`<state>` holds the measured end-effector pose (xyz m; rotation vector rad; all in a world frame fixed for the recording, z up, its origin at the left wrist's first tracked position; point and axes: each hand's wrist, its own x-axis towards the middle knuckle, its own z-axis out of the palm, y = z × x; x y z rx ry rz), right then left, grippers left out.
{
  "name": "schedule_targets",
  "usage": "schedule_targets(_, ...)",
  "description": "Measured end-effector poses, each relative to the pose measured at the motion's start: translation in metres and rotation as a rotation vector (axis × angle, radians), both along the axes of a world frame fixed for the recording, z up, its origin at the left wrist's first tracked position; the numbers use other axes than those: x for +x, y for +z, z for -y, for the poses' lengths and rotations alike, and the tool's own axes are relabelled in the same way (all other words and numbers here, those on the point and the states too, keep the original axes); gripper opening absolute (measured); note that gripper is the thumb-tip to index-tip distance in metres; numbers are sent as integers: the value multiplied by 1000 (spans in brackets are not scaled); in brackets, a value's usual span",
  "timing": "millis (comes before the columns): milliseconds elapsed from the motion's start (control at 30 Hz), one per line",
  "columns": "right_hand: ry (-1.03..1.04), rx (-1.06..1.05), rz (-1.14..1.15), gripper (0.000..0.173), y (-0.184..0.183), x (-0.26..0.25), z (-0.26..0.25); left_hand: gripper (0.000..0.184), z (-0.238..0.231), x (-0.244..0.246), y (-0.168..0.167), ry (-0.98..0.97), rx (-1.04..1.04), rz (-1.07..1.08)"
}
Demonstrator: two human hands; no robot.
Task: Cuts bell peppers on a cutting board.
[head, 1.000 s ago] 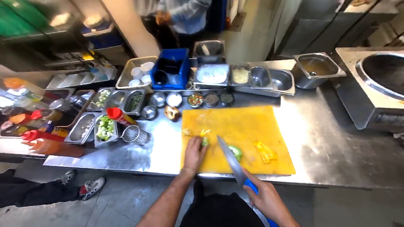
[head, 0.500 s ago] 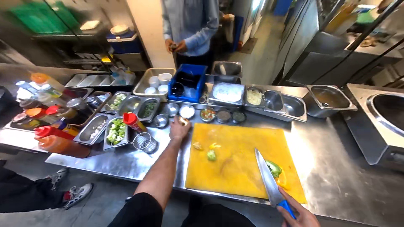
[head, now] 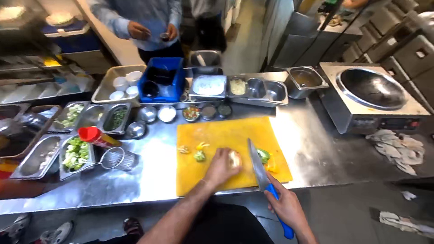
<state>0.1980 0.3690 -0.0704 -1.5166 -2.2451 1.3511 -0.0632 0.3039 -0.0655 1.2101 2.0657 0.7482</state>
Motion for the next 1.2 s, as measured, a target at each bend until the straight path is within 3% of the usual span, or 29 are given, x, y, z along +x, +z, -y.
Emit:
schedule_targets(100,19,-1,16,58,3,3,4,91,-2,5,-16,-28,41,-86)
schedule_targets(300,78,-30,-62,57,19,-1,23,87,10,3,-16,-48,85,-149)
schedule_targets(433,95,-33,-75,57,22,3,27,97,12,8,-3,13,-60,-257)
schedule_targets(600,89,-72,-127,57,23,13,28,65,14,-16,-10,-235,65,-127)
schedule_targets(667,94,-53,-152,57,25,16,30,58,14,-13,-12,-241,86,-99)
schedule_targets(900,249,-34,3,61,33,32,41,66,16,9,-18,-67,106,-186)
schedule_targets(1067,267,75,-9,61,32,43,51,66,19,2,-19,-144,113,-140)
schedule_targets(1200,289,-77,-10,62,46,53,49,63,24,0,-18,-154,114,-138)
